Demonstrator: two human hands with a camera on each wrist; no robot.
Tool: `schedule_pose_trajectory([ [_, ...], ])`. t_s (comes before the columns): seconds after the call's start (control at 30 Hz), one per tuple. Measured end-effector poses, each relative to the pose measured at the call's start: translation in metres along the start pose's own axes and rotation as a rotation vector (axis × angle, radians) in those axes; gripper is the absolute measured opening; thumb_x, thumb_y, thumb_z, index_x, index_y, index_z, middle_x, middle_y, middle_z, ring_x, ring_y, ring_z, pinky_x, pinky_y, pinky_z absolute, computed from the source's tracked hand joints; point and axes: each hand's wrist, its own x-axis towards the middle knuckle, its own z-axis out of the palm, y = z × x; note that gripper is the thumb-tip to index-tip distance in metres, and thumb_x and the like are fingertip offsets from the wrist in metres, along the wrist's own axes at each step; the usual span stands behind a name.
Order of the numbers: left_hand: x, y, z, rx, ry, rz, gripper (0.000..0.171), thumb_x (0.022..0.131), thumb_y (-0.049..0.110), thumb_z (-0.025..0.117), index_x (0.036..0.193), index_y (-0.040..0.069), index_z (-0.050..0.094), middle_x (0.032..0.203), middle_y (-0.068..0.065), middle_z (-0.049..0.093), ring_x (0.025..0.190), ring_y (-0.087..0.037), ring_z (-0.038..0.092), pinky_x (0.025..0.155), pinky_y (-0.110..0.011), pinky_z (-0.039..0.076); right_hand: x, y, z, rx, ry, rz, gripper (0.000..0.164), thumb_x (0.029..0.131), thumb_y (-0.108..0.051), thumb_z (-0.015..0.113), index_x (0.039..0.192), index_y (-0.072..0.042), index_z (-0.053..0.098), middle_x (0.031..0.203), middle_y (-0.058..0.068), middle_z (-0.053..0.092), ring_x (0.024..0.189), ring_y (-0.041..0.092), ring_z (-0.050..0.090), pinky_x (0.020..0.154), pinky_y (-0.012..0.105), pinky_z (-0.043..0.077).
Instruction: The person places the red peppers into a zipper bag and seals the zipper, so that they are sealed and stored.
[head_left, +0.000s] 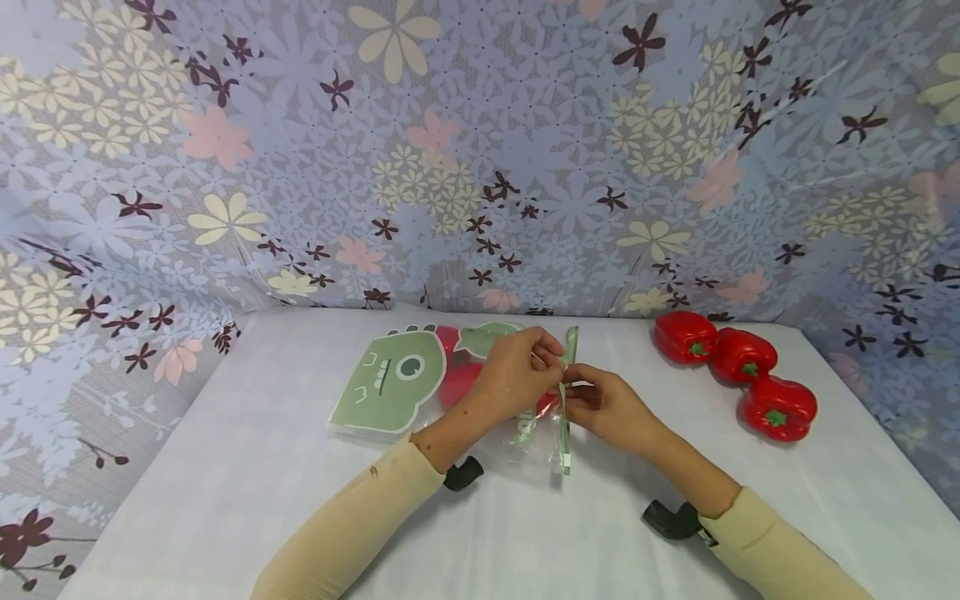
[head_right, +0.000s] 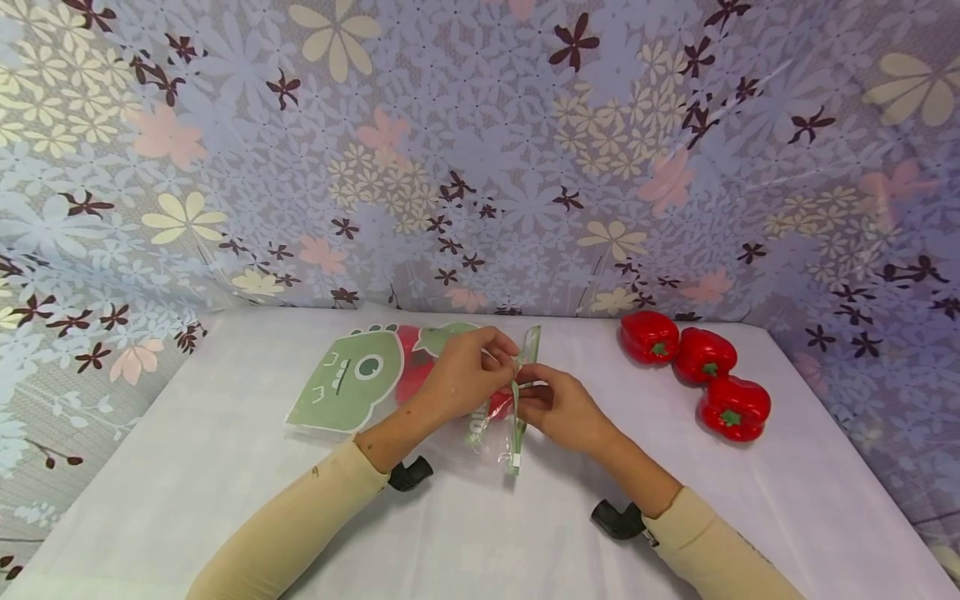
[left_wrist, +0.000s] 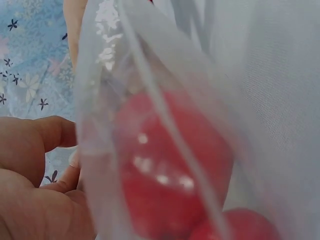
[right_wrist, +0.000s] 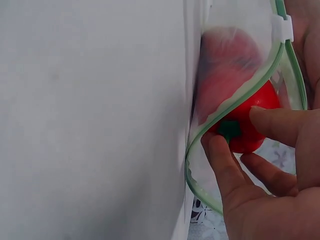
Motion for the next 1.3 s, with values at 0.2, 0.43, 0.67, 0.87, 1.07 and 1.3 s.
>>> schedule_pose_trajectory([
  [0.2,-0.001,0.001,0.0,-0.029,-0.005,-0.015,0.017,0.095,0.004,0.071,0.111,0.003,0.071,0.088,-0.001,0.071,0.072,-0.011,0.071,0.066,-0.022,0.058,-0.001,-0.001,0.002,0.081,-0.051,0.015,0.042,0.096,0.008,0.065,0.137,0.012,0.056,0.14,0.031,0.058,0.121,0.042,0.069,0.095,0.03,0.06],
  [0.43,-0.003,0.001,0.0,-0.057,-0.024,-0.017,0.018,0.096,0.004,0.071,0.114,0.0,0.07,0.09,-0.001,0.071,0.074,-0.019,0.076,0.062,-0.023,0.058,-0.003,-0.001,0.001,0.046,-0.089,0.005,0.046,0.097,0.006,0.066,0.14,0.012,0.053,0.141,0.028,0.058,0.122,0.04,0.069,0.095,0.029,0.06],
  [0.67,-0.002,0.001,0.0,-0.021,-0.005,-0.021,0.017,0.095,0.006,0.071,0.112,0.003,0.071,0.089,0.001,0.071,0.071,-0.005,0.07,0.065,-0.022,0.058,-0.003,0.001,0.001,-0.096,-0.044,-0.03,0.041,0.095,0.007,0.068,0.135,0.003,0.061,0.133,0.019,0.067,0.116,0.034,0.072,0.099,0.037,0.06],
  [0.87,-0.002,0.001,-0.002,-0.018,-0.002,-0.022,0.018,0.095,0.006,0.072,0.113,0.002,0.071,0.091,0.0,0.071,0.073,-0.006,0.07,0.065,-0.022,0.058,-0.003,-0.002,-0.004,-0.174,0.001,-0.059,0.039,0.096,0.004,0.071,0.133,0.0,0.063,0.128,0.014,0.07,0.114,0.03,0.073,0.099,0.043,0.059],
  [1.07,-0.001,-0.001,-0.002,-0.059,-0.001,-0.03,0.017,0.096,0.003,0.07,0.113,0.003,0.069,0.09,-0.002,0.071,0.069,-0.008,0.071,0.063,-0.024,0.06,-0.004,-0.007,-0.017,-0.258,0.086,-0.082,0.033,0.094,0.007,0.073,0.126,0.002,0.066,0.117,0.014,0.073,0.104,0.026,0.074,0.094,0.045,0.061],
  [1.3,0.001,0.0,-0.003,-0.058,0.015,-0.023,0.017,0.096,0.002,0.069,0.112,0.002,0.07,0.09,-0.001,0.071,0.068,-0.007,0.071,0.063,-0.024,0.06,-0.01,-0.012,-0.04,-0.364,0.203,-0.077,0.026,0.092,0.005,0.075,0.117,0.003,0.07,0.112,0.017,0.075,0.097,0.028,0.076,0.09,0.042,0.063],
])
